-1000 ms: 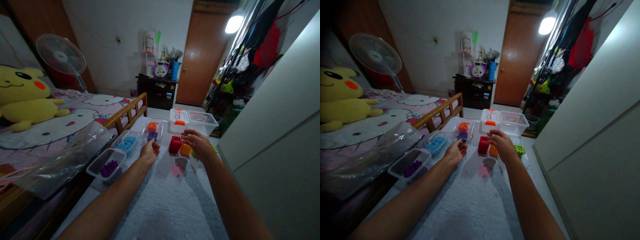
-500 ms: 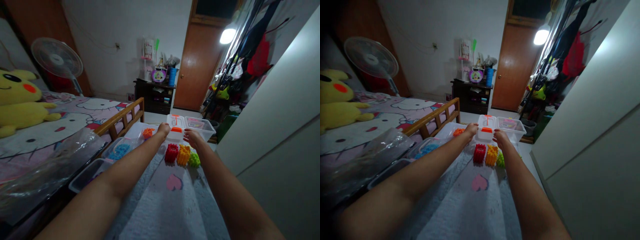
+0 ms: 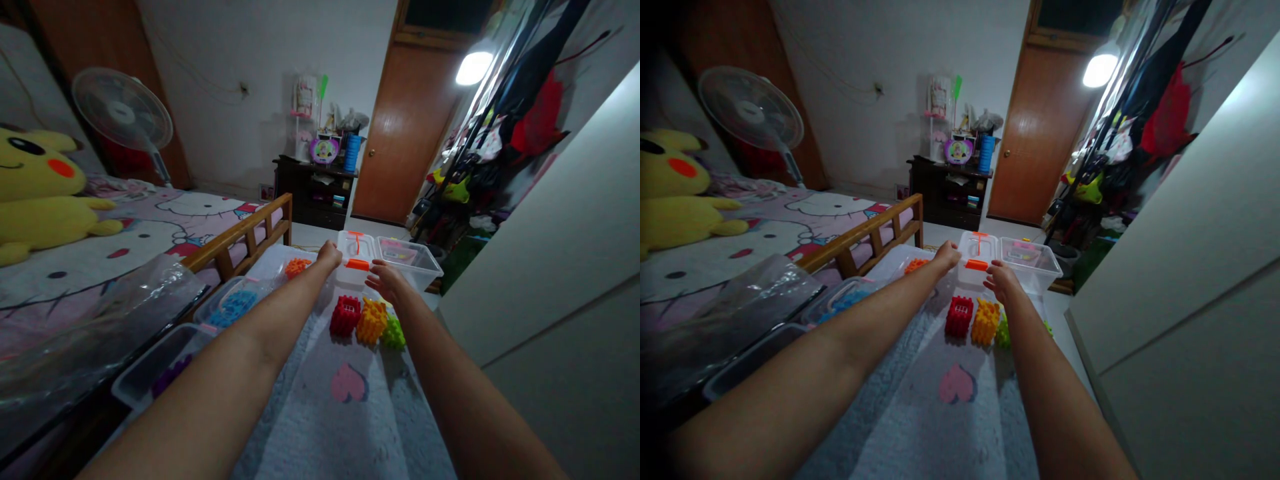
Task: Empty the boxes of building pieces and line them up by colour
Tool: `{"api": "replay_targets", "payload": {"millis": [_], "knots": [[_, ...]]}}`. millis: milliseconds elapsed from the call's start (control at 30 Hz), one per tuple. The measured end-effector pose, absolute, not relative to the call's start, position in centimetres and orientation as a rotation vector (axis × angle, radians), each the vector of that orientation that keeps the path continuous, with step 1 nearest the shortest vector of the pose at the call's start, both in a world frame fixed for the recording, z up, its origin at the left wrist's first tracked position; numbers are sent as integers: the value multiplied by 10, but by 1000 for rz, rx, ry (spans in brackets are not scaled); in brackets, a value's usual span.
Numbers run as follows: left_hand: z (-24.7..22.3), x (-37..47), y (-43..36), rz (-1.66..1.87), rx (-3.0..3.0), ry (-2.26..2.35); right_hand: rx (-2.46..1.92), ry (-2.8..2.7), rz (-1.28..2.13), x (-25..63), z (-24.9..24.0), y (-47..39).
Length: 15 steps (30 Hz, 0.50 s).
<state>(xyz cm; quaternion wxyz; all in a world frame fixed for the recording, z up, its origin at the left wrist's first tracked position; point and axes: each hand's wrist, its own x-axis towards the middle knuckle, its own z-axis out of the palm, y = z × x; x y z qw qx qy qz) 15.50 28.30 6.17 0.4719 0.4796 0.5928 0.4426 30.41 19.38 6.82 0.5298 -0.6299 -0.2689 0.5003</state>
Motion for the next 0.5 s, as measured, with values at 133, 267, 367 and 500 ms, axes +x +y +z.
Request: {"api": "replay_targets", "payload": {"millis": [133,267,367,500], "knots": [[65,156,278,1111,1048,1394,-1469,-626,1189,303,73,188],[79,154,268,1096,966,1324,-1430,-610,1185,301,79,181],[95,148,260,1144,957,1290,-1380,-612,1203,297,86,174],[124,135,245,1276,961,1212,-1274,-602,1206,290,104,161]]}}
